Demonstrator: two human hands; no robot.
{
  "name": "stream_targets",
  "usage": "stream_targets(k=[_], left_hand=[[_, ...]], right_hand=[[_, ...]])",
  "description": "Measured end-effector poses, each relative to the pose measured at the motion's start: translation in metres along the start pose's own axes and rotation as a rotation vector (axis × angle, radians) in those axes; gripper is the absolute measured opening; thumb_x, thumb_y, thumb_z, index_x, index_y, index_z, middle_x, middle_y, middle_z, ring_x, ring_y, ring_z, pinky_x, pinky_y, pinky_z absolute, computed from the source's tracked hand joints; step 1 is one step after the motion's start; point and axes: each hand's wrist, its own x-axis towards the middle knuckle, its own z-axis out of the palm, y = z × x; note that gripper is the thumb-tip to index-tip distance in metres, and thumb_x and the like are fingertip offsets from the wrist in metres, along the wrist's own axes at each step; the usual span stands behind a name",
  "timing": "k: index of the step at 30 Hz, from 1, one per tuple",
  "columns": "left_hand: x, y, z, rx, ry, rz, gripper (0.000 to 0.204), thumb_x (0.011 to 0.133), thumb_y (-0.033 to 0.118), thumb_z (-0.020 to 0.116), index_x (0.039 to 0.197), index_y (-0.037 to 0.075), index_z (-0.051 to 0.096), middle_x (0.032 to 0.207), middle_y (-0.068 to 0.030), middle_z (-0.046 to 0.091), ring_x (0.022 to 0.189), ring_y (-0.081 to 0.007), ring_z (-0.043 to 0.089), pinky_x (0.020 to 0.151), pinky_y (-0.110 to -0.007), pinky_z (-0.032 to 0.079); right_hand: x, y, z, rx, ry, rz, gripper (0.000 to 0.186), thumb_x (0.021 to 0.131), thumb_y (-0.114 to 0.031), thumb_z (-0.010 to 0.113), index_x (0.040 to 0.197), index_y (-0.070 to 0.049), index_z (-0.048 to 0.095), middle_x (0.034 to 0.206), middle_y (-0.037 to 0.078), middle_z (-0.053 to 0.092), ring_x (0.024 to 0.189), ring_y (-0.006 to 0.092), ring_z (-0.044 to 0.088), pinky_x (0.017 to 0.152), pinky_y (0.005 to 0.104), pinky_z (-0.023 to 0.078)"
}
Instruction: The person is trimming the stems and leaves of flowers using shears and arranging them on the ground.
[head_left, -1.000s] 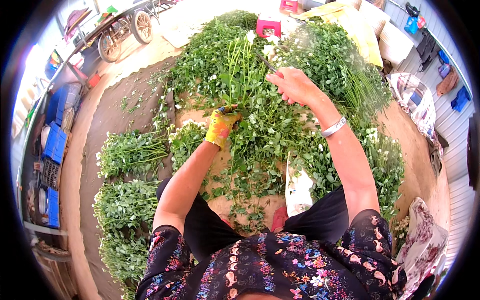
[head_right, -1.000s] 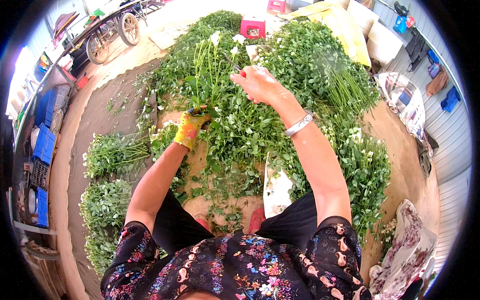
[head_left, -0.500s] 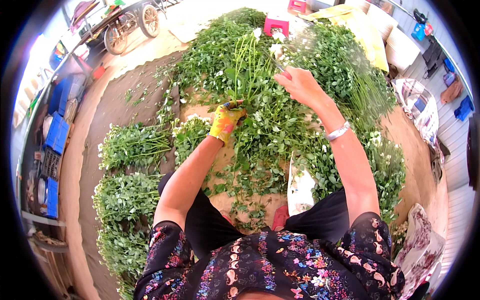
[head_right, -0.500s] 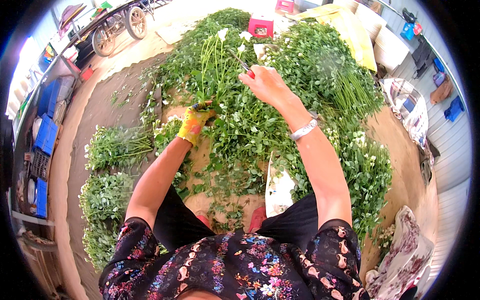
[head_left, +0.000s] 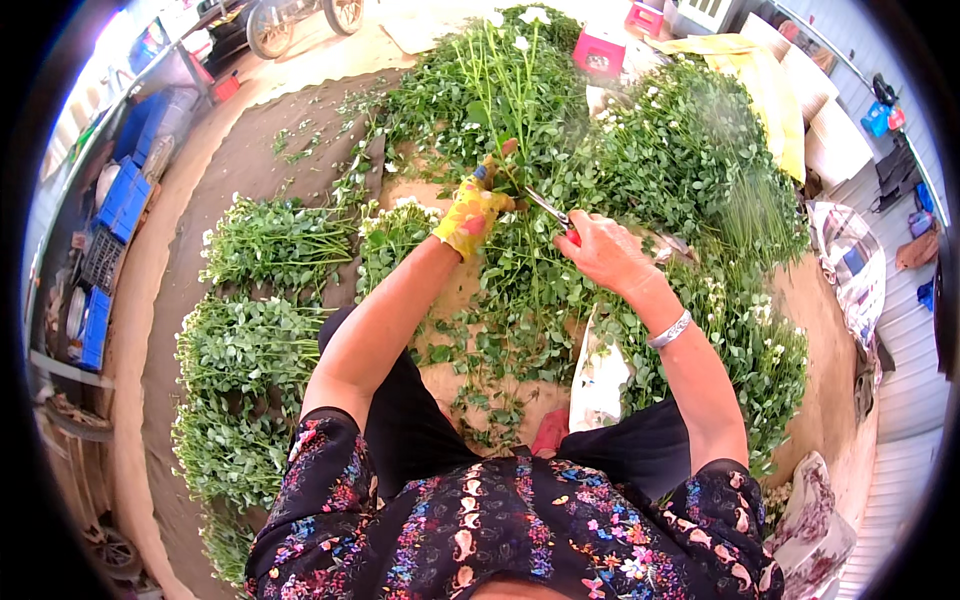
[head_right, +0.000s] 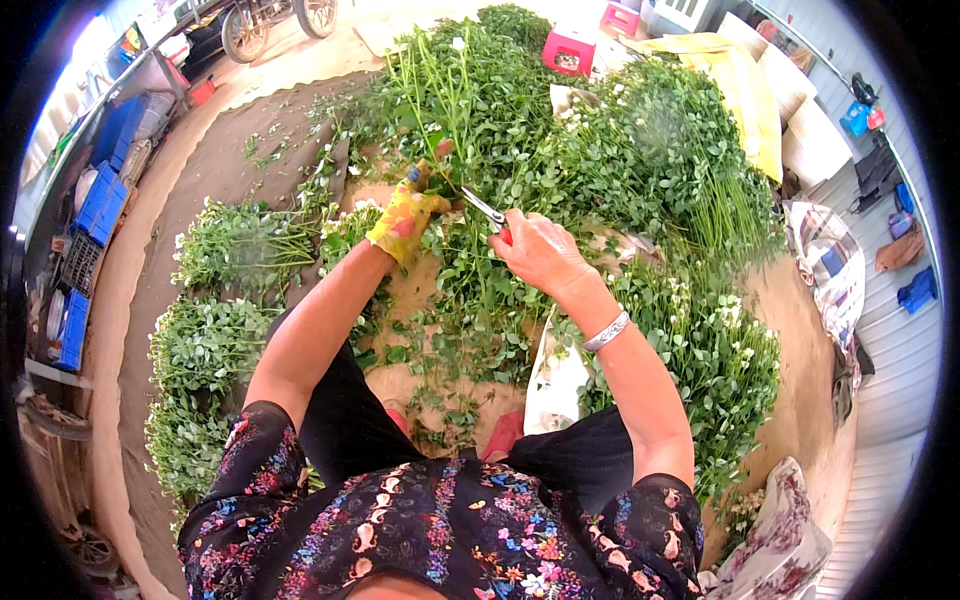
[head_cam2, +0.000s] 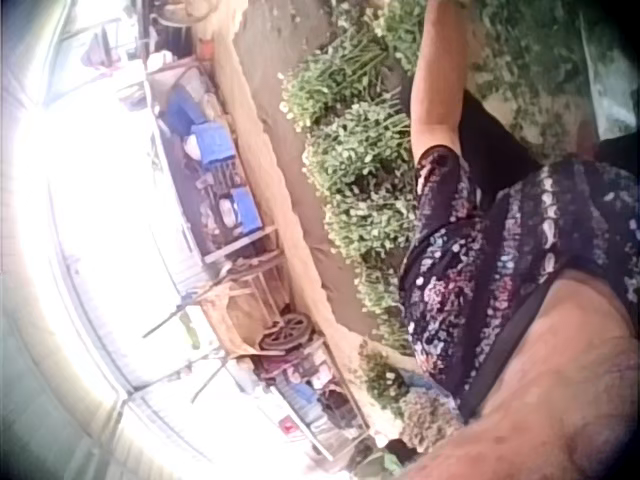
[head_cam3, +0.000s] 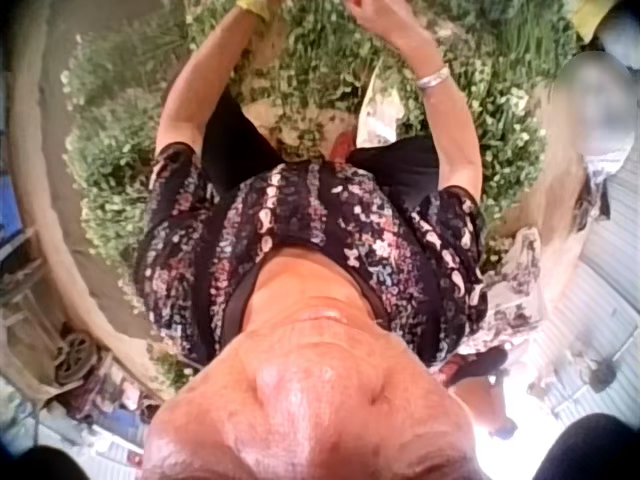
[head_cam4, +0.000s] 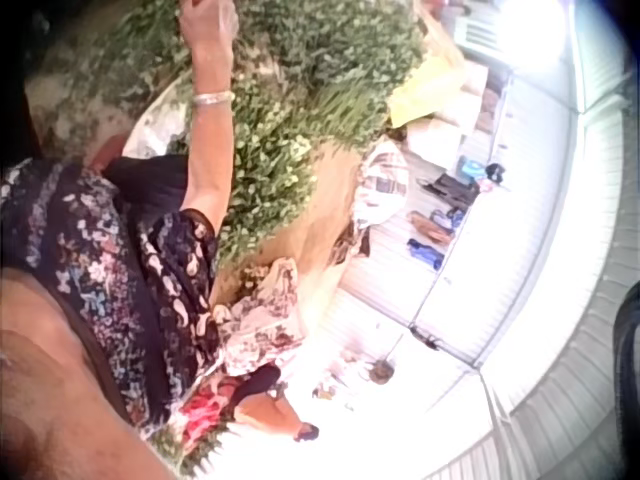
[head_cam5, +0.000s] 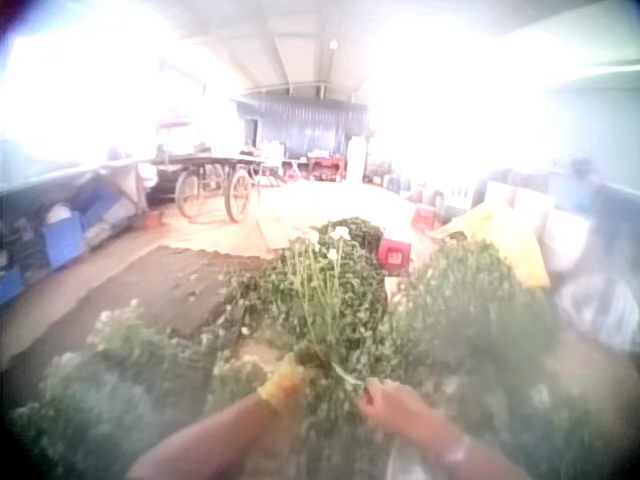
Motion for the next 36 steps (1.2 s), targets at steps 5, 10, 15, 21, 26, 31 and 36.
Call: stream_targets(k=[5,10,15,21,26,31,36], left_hand=[[0.003,-0.001,-0.004,0.04,-0.028,-0.013,0.089,0.061,-0.017,0.043,0.144,0.014,0.034,0.107,-0.0069,0.057,0.1,-0.023,0.06,0.085,-0.034,0.053],[0.002,-0.003,0.003,0.092,0.007,-0.072,0.09,0.062,-0.019,0.039,0.144,0.016,0.034,0.109,-0.0046,0.055,0.096,-0.0191,0.06,0.074,-0.026,0.053],[0.005,-0.015,-0.003,0.034,0.159,-0.059,0.074,0.073,-0.014,0.048,0.141,0.013,0.038,0.114,-0.005,0.058,0.093,-0.0168,0.059,0.07,-0.029,0.054],[0.005,-0.011,-0.008,0.044,0.188,-0.188,0.045,0.088,0.014,0.064,0.129,0.004,0.049,0.107,-0.0044,0.064,0.085,-0.013,0.063,0.071,-0.028,0.053],[0.007,-0.008,-0.004,0.221,0.237,-0.192,0.041,0.082,0.015,0.071,0.119,0.003,0.059,0.099,-0.0034,0.067,0.081,-0.011,0.063,0.068,-0.026,0.052],[0.008,-0.007,-0.004,0.271,0.233,-0.173,0.037,0.079,0.01,0.072,0.114,0.002,0.061,0.093,-0.0046,0.068,0.075,-0.0113,0.063,0.063,-0.025,0.052],[0.009,-0.008,-0.008,0.339,0.204,-0.159,0.027,0.08,0.009,0.071,0.106,0.004,0.065,0.089,-0.0025,0.068,0.073,-0.0099,0.063,0.06,-0.023,0.051]], right_hand=[[0.0,0.001,0.017,-0.103,0.089,0.002,0.029,0.088,-0.03,0.057,0.091,-0.002,0.05,0.079,0.022,0.059,0.071,0.0412,0.061,0.064,0.0484,0.05],[0.006,-0.001,0.023,-0.172,0.063,0.044,0.031,0.088,-0.031,0.058,0.1,-0.003,0.051,0.086,0.019,0.06,0.079,0.0367,0.064,0.068,0.0454,0.052],[0.005,0.012,0.037,-0.158,0.151,-0.02,0.031,0.086,-0.029,0.06,0.1,-0.003,0.051,0.085,0.017,0.059,0.073,0.0353,0.064,0.061,0.0426,0.054],[-0.001,0.017,0.052,-0.087,0.222,-0.108,0.028,0.087,-0.025,0.06,0.103,-0.005,0.051,0.084,0.015,0.058,0.07,0.0337,0.063,0.057,0.0401,0.053],[-0.006,0.022,0.06,-0.041,0.223,-0.108,0.033,0.087,-0.026,0.06,0.111,-0.004,0.052,0.088,0.016,0.06,0.072,0.0358,0.062,0.059,0.0422,0.052],[-0.01,0.025,0.065,-0.059,0.242,-0.111,0.029,0.088,-0.026,0.059,0.105,-0.004,0.051,0.086,0.015,0.059,0.071,0.0339,0.063,0.058,0.04,0.053],[-0.01,0.027,0.069,-0.057,0.247,-0.116,0.027,0.088,-0.026,0.059,0.103,-0.005,0.051,0.085,0.015,0.059,0.071,0.0336,0.063,0.058,0.0396,0.053]])
